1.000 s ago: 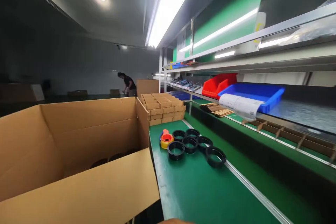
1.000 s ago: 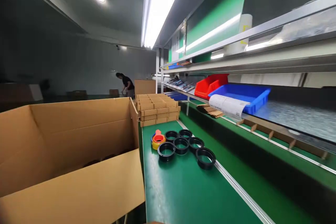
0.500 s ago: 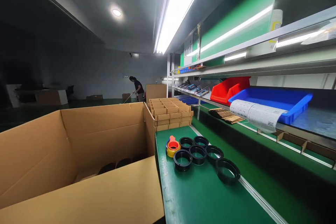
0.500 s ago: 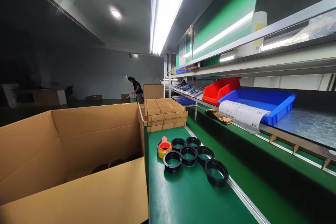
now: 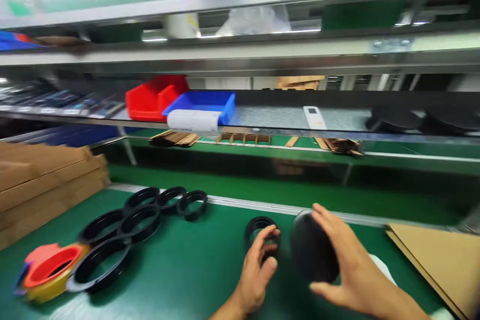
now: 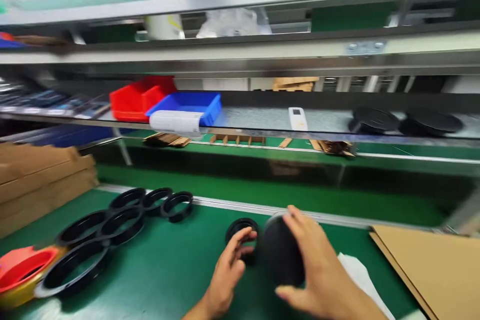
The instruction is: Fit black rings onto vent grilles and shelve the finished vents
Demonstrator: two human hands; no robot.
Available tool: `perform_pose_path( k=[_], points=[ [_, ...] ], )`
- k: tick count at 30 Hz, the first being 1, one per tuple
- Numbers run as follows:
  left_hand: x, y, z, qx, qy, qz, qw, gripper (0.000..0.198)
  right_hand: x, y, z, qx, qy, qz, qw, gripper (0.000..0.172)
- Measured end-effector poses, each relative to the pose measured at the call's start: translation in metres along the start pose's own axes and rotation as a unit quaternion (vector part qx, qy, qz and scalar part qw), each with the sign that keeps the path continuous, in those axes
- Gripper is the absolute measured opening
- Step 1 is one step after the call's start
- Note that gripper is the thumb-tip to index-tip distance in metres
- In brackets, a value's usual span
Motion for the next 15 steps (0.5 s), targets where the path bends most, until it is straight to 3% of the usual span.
perform_pose_path(
  k=[2, 4, 7, 10, 12, 15],
  points=[
    [0.025, -0.005, -0.009, -0.061, 0.033, -0.237, 0.969, 0.077, 0.010, 0.032, -0.021, -0.028, 0.054, -0.024, 0.998, 0.113],
    [0.049, -0.014, -0.022, -0.134, 0.080, -0.389, 0.908, 0.083, 0.027, 0.058, -0.024, -0.039, 0.102, -0.016, 0.994, 0.112],
    [0.062, -0.021, -0.029, -0.203, 0.094, -0.465, 0.857, 0.085, 0.049, 0.068, -0.017, 0.018, 0.189, 0.033, 0.981, 0.116],
    [0.052, -0.023, -0.015, -0.192, 0.065, -0.479, 0.854, 0.082, 0.056, 0.050, -0.008, 0.060, 0.232, 0.137, 0.961, 0.126],
    [0.045, -0.027, -0.007, -0.173, 0.060, -0.472, 0.862, 0.079, 0.050, 0.021, 0.004, 0.090, 0.155, 0.248, 0.952, 0.117],
    [0.046, -0.032, -0.012, -0.164, 0.074, -0.439, 0.880, 0.080, 0.047, -0.053, 0.017, 0.226, -0.075, 0.359, 0.903, 0.072]
  ],
)
Point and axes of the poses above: each hand's wrist, its own z-axis towards the middle knuckle, its own x-axis out of the palm, y = z × x, the point moved 7 cm from there along z, towards the middle knuckle, and after that the axes turned 13 degrees about x, right-handed, at the moved point
